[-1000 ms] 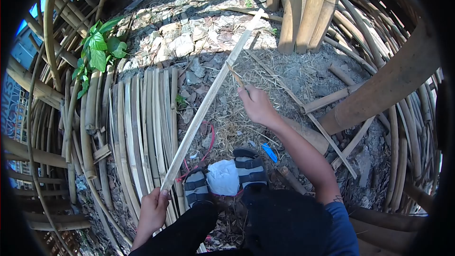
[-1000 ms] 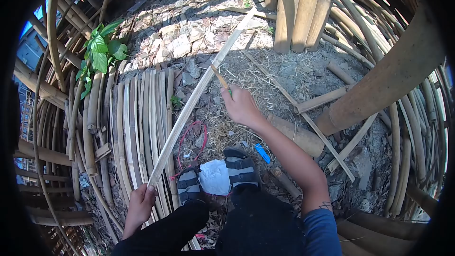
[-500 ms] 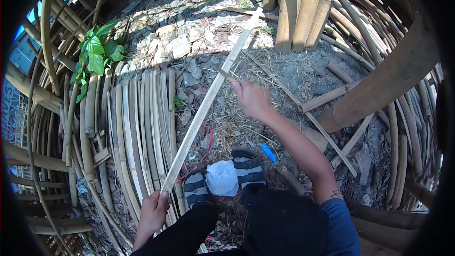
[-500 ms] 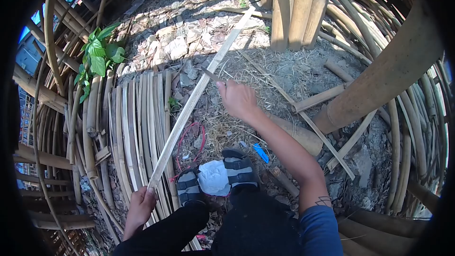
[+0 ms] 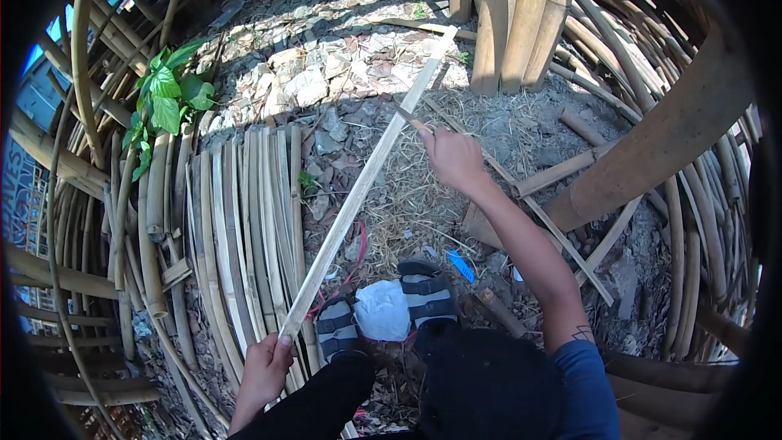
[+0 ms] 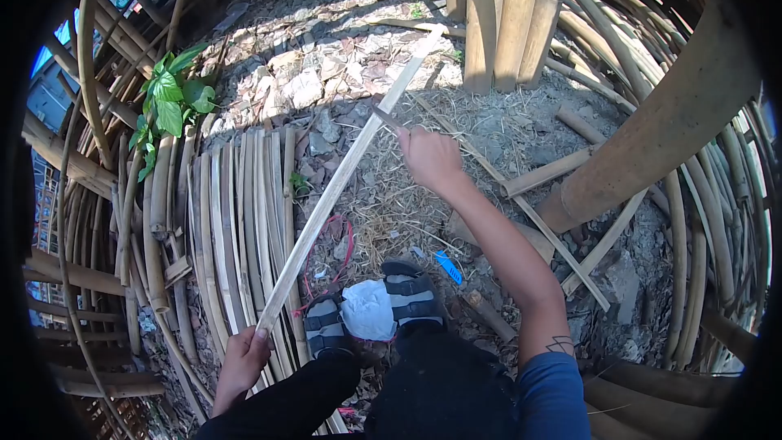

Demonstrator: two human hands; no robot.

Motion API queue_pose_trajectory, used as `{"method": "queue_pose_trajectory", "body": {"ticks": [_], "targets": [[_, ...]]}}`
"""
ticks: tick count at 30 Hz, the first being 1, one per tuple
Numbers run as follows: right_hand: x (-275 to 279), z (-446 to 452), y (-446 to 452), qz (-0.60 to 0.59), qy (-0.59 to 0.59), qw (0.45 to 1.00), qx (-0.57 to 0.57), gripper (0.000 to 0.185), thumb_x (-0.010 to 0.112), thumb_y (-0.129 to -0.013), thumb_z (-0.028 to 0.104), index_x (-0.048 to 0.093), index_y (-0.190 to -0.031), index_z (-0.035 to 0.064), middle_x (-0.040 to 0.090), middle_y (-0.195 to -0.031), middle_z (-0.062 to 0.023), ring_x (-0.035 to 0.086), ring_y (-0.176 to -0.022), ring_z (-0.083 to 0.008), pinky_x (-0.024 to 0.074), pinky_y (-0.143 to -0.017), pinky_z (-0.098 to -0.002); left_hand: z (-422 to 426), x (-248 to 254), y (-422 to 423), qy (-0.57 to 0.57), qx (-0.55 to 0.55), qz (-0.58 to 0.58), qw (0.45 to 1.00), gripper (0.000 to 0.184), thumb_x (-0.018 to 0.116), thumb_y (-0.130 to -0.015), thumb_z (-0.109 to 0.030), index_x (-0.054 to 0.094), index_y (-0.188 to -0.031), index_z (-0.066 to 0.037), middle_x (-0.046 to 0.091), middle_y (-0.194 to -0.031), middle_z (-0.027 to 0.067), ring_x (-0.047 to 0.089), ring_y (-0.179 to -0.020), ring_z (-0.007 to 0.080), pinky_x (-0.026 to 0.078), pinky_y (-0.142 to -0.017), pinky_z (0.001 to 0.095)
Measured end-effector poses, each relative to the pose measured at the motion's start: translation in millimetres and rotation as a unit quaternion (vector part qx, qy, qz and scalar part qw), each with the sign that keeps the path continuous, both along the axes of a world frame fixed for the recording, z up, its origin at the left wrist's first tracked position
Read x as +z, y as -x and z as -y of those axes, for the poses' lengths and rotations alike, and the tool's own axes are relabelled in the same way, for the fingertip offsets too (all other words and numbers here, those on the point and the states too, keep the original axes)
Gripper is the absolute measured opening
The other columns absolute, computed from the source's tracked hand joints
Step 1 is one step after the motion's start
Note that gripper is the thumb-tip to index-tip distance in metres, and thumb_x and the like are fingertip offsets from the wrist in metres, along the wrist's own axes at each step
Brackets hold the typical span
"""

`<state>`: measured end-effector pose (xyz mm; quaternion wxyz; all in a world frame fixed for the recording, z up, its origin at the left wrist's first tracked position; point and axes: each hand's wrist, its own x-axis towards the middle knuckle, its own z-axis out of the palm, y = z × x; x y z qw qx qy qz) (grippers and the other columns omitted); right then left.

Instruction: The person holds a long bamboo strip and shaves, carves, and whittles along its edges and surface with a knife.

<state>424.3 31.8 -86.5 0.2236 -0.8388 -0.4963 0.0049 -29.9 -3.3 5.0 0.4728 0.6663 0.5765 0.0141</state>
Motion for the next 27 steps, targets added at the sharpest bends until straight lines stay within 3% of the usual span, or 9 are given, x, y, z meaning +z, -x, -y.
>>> {"method": "queue_pose_trajectory", "body": {"ticks": [3,5,7,10,12,17,23,25,27], "targets": [[11.5,12.1,33.8,0.039,0.021,0.994,0.098,0.057,0.037,-0.103,0.045,0.064,-0.087,-0.0014,0.066,-0.067,-0.0249,0.067,-0.064,-0.0425,0.0529,-0.063,-0.0538,0.2,-3.1,4.3,0.024,0.018,0.010,0.999,0.038,0.048,-0.105,-0.026,0.059,-0.082,0.002,0.049,-0.058,0.0002,0.042,-0.052,0.0085,0.035,-0.049,0.0279],[7.1,13.2,15.7,0.037,0.022,0.994,0.096,0.056,0.037,-0.103,0.045,0.065,-0.090,-0.0022,0.067,-0.070,-0.0259,0.068,-0.067,-0.0429,0.0529,-0.064,-0.0537,1.5,0.9,3.7,0.020,-0.004,0.007,1.000,0.040,0.049,-0.105,-0.028,0.059,-0.082,0.002,0.049,-0.058,0.0006,0.043,-0.052,0.0093,0.036,-0.049,0.0288],[-18.8,3.9,-33.6,-0.025,-0.035,0.994,-0.101,0.055,0.039,-0.103,0.046,0.065,-0.092,-0.0018,0.067,-0.073,-0.0262,0.067,-0.070,-0.0447,0.0521,-0.065,-0.0536,2.9,-0.2,9.9,0.008,-0.006,-0.002,1.000,0.041,0.049,-0.105,-0.030,0.059,-0.081,0.002,0.050,-0.059,0.0011,0.044,-0.053,0.0099,0.038,-0.050,0.0291],[-26.5,12.8,-30.2,-0.072,-0.075,0.986,-0.132,0.053,0.039,-0.103,0.045,0.065,-0.093,-0.0005,0.067,-0.074,-0.0256,0.066,-0.070,-0.0463,0.0507,-0.065,-0.0539,-1.5,-1.8,7.9,0.026,-0.003,0.008,1.000,0.042,0.048,-0.105,-0.030,0.060,-0.080,0.001,0.050,-0.059,0.0007,0.045,-0.053,0.0098,0.039,-0.052,0.0283],[-10.9,27.8,7.4,-0.117,-0.098,0.986,-0.071,0.050,0.040,-0.103,0.044,0.063,-0.093,0.0003,0.066,-0.072,-0.0249,0.064,-0.067,-0.0466,0.0492,-0.065,-0.0548,-3.1,-3.9,5.9,0.035,0.004,0.022,0.999,0.041,0.048,-0.105,-0.030,0.060,-0.080,0.000,0.050,-0.059,0.0001,0.045,-0.052,0.0093,0.038,-0.051,0.0280],[-6.0,49.3,68.1,-0.053,-0.098,0.984,0.136,0.046,0.044,-0.102,0.042,0.060,-0.088,0.0021,0.065,-0.069,-0.0235,0.064,-0.063,-0.0443,0.0487,-0.060,-0.0549,-2.5,-10.7,9.0,0.093,0.017,0.052,0.994,0.039,0.047,-0.106,-0.027,0.060,-0.080,0.000,0.047,-0.058,-0.0021,0.041,-0.048,0.0073,0.033,-0.047,0.0265],[-21.7,25.8,23.0,-0.058,-0.040,0.997,0.030,0.049,0.041,-0.103,0.045,0.060,-0.092,0.0009,0.064,-0.065,-0.0227,0.065,-0.062,-0.0431,0.0496,-0.059,-0.0552,1.0,-9.5,10.2,0.106,0.037,0.084,0.990,0.039,0.046,-0.106,-0.026,0.058,-0.080,-0.001,0.043,-0.056,-0.0040,0.036,-0.047,0.0060,0.028,-0.044,0.0251],[-14.2,27.2,37.9,-0.073,-0.041,0.996,0.029,0.051,0.040,-0.103,0.046,0.060,-0.092,0.0001,0.064,-0.064,-0.0228,0.065,-0.061,-0.0427,0.0499,-0.059,-0.0556,-1.2,-8.2,7.2,0.115,0.054,0.081,0.989,0.039,0.046,-0.106,-0.027,0.057,-0.079,-0.001,0.043,-0.056,-0.0038,0.036,-0.047,0.0060,0.028,-0.044,0.0250],[-4.9,33.9,48.0,-0.001,-0.030,0.994,0.105,0.052,0.039,-0.103,0.046,0.061,-0.091,0.0001,0.064,-0.063,-0.0226,0.065,-0.060,-0.0430,0.0502,-0.060,-0.0562,-0.6,-5.6,5.6,0.115,0.051,0.080,0.989,0.040,0.046,-0.106,-0.027,0.057,-0.079,-0.001,0.043,-0.056,-0.0037,0.036,-0.047,0.0061,0.028,-0.044,0.0250]]}}
